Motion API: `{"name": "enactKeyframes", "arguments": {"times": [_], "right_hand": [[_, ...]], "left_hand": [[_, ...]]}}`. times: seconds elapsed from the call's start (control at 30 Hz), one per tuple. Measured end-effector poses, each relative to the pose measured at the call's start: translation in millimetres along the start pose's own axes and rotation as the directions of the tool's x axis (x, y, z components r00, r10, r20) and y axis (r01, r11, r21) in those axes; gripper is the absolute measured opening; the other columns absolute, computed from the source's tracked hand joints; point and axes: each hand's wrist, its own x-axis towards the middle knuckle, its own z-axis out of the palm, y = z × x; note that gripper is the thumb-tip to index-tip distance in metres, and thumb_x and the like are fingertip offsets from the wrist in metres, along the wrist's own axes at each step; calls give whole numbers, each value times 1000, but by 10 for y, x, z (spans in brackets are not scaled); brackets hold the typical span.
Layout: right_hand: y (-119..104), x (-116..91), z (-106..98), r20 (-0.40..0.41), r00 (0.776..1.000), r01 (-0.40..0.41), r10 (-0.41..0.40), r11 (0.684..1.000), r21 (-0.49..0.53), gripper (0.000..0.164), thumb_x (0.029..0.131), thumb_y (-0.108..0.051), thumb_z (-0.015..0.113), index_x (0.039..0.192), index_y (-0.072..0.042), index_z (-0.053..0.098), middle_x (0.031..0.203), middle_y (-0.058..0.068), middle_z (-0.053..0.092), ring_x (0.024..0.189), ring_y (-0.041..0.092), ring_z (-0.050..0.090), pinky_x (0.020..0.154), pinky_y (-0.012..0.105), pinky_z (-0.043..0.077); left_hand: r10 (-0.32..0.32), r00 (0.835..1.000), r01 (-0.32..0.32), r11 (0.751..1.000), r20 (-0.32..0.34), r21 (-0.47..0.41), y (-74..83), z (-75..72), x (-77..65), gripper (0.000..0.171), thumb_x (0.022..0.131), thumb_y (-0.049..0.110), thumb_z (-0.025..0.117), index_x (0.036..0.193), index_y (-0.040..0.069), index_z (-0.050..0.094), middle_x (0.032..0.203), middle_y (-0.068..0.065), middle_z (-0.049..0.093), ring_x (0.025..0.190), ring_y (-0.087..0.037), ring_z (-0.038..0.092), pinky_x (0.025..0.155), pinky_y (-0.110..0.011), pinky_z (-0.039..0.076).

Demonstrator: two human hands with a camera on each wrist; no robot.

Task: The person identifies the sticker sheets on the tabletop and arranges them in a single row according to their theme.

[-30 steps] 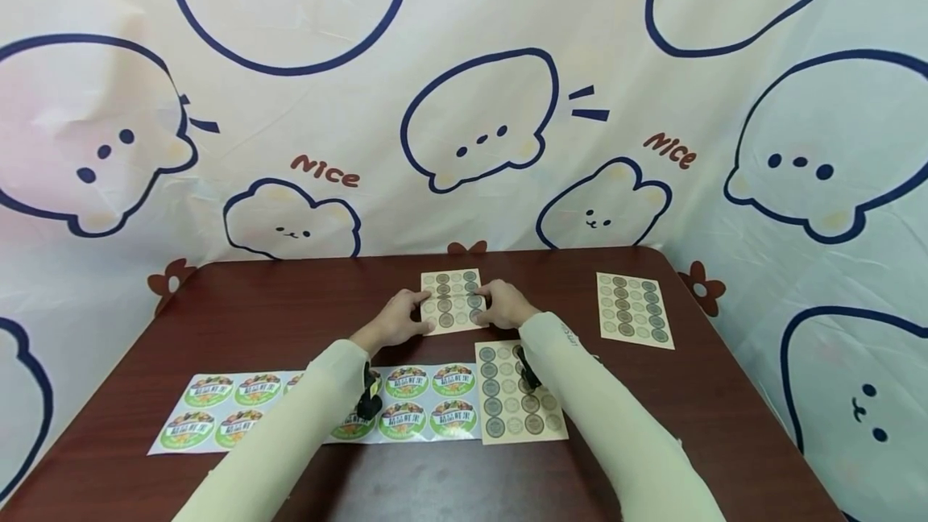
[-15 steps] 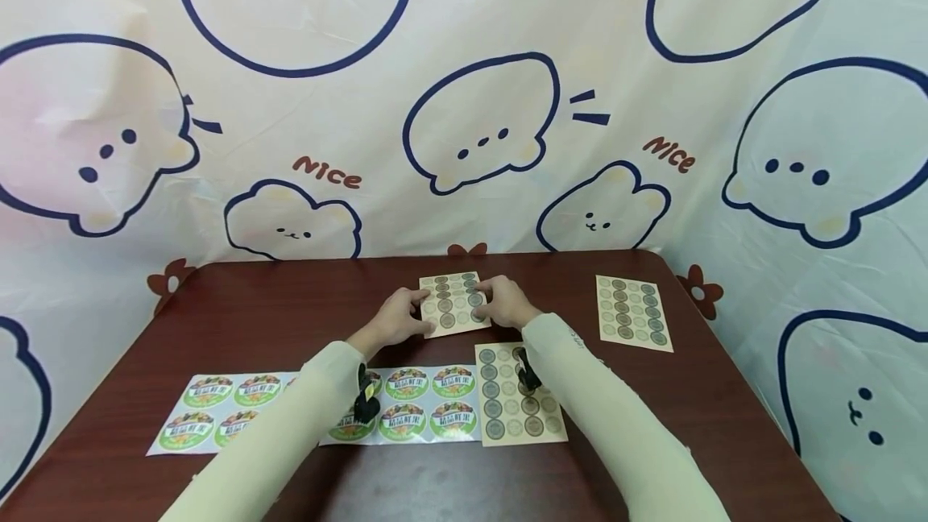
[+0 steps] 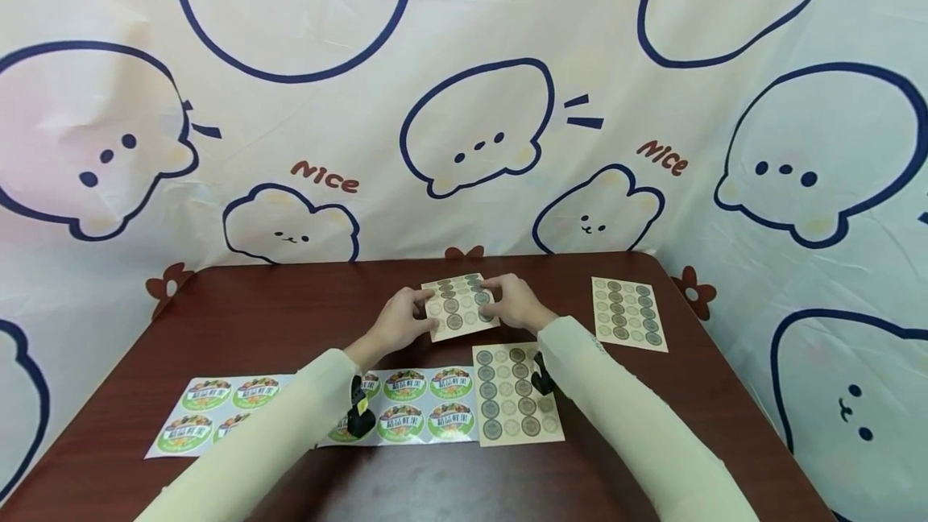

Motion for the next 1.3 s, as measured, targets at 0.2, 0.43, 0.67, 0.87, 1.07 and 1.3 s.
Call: {"name": "enactKeyframes", "arguments": {"times": [0.2, 0.43, 0.67, 0.87, 1.07, 1.3], "right_hand": [[17, -126, -83, -2, 1000, -6, 6, 1000, 9, 53, 94, -17, 72, 144, -8, 57, 151, 16, 52, 141, 35, 46, 113, 54, 40], [35, -264, -188, 7, 1000, 27, -27, 1000, 4, 54, 95, -20, 72, 145, -6, 55, 150, 19, 51, 136, 37, 51, 108, 52, 45], [75, -359, -250, -4, 999, 54, -54, 999, 4, 54, 95, -22, 72, 144, -6, 56, 149, 20, 52, 89, 26, 60, 73, 34, 50], [70, -429, -305, -8, 998, 56, -56, 998, 13, 54, 94, -20, 73, 144, -7, 57, 144, 19, 56, 60, 15, 50, 56, 28, 47], [110, -478, -327, -10, 998, 69, -69, 997, 29, 53, 94, -19, 72, 143, -7, 57, 141, 20, 58, 56, 15, 47, 51, 28, 44], [198, -626, -379, -33, 997, 76, -76, 997, 18, 52, 92, -19, 74, 141, -7, 59, 135, 19, 62, 57, 15, 48, 51, 27, 43]], "left_hand": [[17, 1000, -17, 1000, -24, 11, 97, 12, -52, 57, 91, 16, 75, 145, 10, 56, 109, -8, 60, 88, -17, 53, 73, -30, 44], [79, 996, -78, 997, -48, 5, 175, 11, -118, 53, 90, 14, 74, 141, 11, 59, 102, -8, 60, 83, -16, 52, 71, -29, 43], [87, 994, -88, 996, -63, -4, 265, 2, -171, 51, 90, 14, 74, 139, 11, 62, 101, -6, 60, 84, -15, 53, 71, -28, 44], [91, 994, -92, 996, -67, -15, 317, 0, -203, 49, 90, 15, 74, 138, 12, 62, 98, -4, 59, 85, -15, 54, 71, -28, 45], [102, 992, -104, 994, -74, -27, 356, 11, -239, 43, 92, 17, 73, 133, 14, 65, 97, -2, 60, 80, -14, 54, 68, -28, 44], [140, 988, -142, 989, -60, -36, 434, 68, -286, 38, 92, 16, 73, 130, 13, 67, 96, -2, 62, 79, -12, 53, 68, -27, 44]]}}
